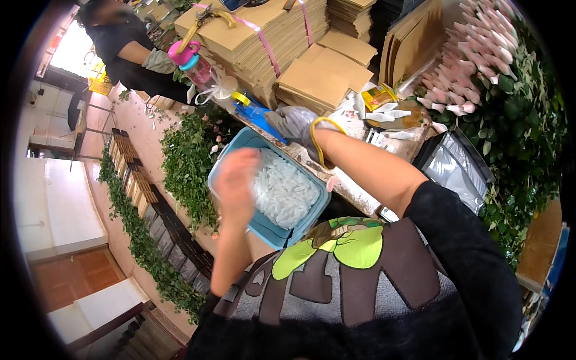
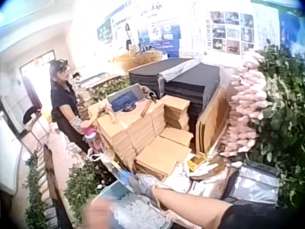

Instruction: The person packs pink roses into black containers, arranging them neatly and adding small white components before securing the lid with a tool.

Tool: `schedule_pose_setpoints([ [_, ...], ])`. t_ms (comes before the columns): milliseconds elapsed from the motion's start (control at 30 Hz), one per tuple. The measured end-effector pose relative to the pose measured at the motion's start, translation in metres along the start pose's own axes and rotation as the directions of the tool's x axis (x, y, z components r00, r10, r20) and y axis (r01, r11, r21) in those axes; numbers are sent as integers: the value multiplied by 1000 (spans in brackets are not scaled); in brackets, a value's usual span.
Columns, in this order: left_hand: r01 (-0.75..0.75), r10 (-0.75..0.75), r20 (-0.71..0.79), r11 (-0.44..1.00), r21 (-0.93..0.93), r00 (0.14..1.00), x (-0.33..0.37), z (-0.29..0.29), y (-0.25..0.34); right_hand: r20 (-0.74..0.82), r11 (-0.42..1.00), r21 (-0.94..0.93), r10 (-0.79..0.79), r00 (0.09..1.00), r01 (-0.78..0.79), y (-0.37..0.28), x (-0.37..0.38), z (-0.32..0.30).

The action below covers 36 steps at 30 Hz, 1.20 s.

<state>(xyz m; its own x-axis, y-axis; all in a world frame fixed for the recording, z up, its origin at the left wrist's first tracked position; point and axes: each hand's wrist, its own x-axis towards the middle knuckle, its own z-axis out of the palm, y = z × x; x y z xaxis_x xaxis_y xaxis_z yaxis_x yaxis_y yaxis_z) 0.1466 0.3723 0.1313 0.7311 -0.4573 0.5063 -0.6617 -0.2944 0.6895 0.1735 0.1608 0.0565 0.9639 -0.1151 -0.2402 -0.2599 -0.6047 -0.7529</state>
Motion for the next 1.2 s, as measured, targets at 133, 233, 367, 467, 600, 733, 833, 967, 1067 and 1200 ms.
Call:
schedule_pose_setpoints([
  [133, 770, -555, 552, 561, -304, 623, -43, 102, -99, 13, 980, 63, -189, 982, 188, 25, -8, -2],
  [233, 667, -501, 580, -7, -745, 642, -40, 128, -123, -224, 929, 177, -283, 933, 324, 40, -41, 0],
  [367, 812, -733, 359, 471, -346, 578, -10, 142, -118, 301, 681, 522, 416, 858, -514, 46, -71, 13],
  [467, 827, -817, 170, 508, -242, 552, -4, 147, -109, 391, 729, 506, 282, 876, -460, 45, -70, 20],
  [600, 851, -791, 322, 451, -270, 521, -11, 153, -77, 304, 928, 156, 279, 911, -337, 54, -99, -10],
  [733, 377, -223, 494, 895, -237, 840, 10, 196, 13, 9, 957, -194, 224, 975, -218, 65, -215, -95],
  [833, -223, 317, 436, 941, -253, 843, 26, 261, 95, -158, 851, 141, 524, 837, -506, 78, -304, -156],
  [967, -472, 499, 475, 862, -185, 725, 22, 343, 159, -323, 771, -91, 575, 751, -630, 114, -333, -186],
  [1067, -369, 371, 520, 922, -112, 769, 9, 366, 159, -314, 667, -305, 604, 733, -680, 131, -327, -189],
  [1200, -126, 245, 494, 957, -262, 834, 7, 380, 134, -158, 600, -527, 626, 763, -602, 130, -355, -202],
])
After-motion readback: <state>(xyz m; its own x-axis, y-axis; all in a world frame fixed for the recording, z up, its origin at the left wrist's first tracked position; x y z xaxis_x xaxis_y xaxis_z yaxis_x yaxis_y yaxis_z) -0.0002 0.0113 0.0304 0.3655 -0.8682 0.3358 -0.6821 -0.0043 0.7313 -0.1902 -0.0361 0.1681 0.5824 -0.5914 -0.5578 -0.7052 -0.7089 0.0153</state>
